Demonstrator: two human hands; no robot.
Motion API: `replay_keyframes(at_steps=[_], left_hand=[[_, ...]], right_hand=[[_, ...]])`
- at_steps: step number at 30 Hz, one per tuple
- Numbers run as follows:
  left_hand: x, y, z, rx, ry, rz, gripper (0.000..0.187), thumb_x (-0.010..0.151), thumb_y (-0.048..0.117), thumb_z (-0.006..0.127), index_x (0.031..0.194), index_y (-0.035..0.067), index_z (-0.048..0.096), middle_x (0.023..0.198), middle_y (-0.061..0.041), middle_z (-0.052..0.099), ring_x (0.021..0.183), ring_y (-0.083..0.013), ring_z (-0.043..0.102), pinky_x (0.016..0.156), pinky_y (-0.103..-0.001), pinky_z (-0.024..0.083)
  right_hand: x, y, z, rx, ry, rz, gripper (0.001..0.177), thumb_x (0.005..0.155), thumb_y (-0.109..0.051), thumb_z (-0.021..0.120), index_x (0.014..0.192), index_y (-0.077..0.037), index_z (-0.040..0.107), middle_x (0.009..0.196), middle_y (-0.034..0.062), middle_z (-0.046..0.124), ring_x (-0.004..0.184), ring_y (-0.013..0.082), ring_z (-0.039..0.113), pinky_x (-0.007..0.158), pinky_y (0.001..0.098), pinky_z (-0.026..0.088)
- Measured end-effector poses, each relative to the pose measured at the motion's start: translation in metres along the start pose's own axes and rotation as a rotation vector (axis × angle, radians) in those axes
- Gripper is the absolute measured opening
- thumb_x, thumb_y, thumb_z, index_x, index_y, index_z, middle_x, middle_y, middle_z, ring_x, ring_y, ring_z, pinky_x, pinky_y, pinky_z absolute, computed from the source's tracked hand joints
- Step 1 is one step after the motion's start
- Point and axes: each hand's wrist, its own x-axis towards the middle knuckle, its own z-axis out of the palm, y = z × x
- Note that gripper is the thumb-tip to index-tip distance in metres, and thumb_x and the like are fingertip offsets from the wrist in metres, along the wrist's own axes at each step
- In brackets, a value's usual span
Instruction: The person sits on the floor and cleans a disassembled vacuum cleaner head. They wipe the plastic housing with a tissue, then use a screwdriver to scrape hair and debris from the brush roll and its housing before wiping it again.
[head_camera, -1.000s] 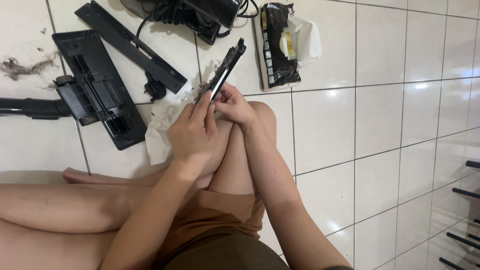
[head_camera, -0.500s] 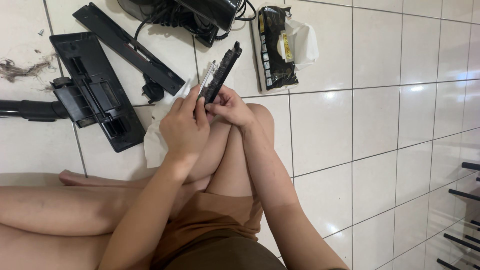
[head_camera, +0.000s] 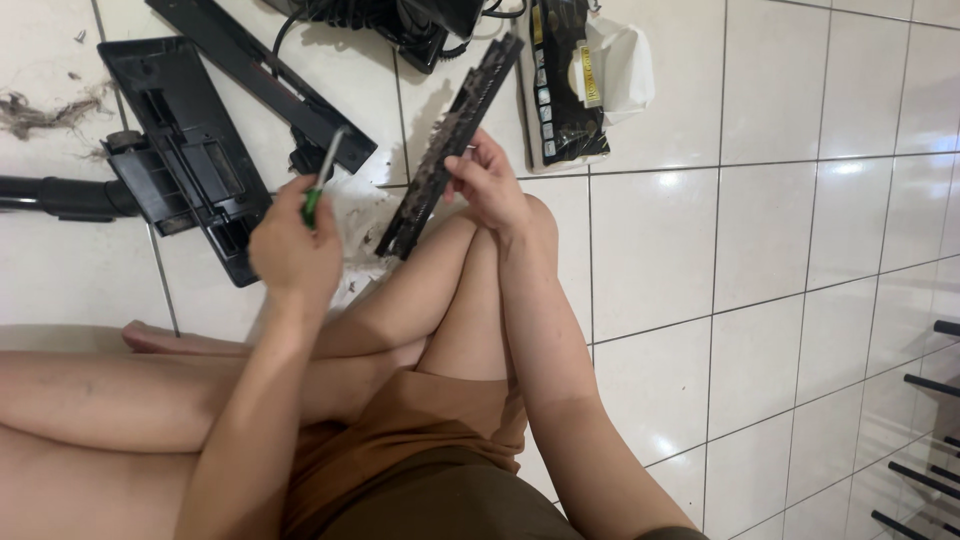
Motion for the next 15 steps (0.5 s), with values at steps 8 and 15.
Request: replay_keyframes(at_steps=[8,15], left_hand=[[-0.04,-0.074,0.011,0.26,-0.076,0.038,0.031,0.091,0.003,0.063,0.121,-0.003,0.058,0.108,-0.026,0.066,0.098,-0.0443,0.064,0.086,-0.052,0.051],[-0.039,-0.065,0.02,0.624,0.021,0.157,0.035,0.08,0.007,0.069,0.114,0.002,0.062,0.12,-0.019,0.06,0.098,-0.0362,0.06,0.082,-0.044,0.052]], right_hand=[[-0.01,-0.006,-0.002,0.019,0.113,-0.02,0.031,0.099,0.0,0.059,0.13,0.001,0.056,0.1,0.0125,0.071,0.067,0.0177,0.065,0.058,0.0297,0.051],[-0.005,-0.01,-0.001,0.003,0.11,-0.012,0.027,0.099,-0.002,0.056,0.126,-0.001,0.057,0.097,0.0106,0.07,0.062,0.0147,0.058,0.052,0.0256,0.043]])
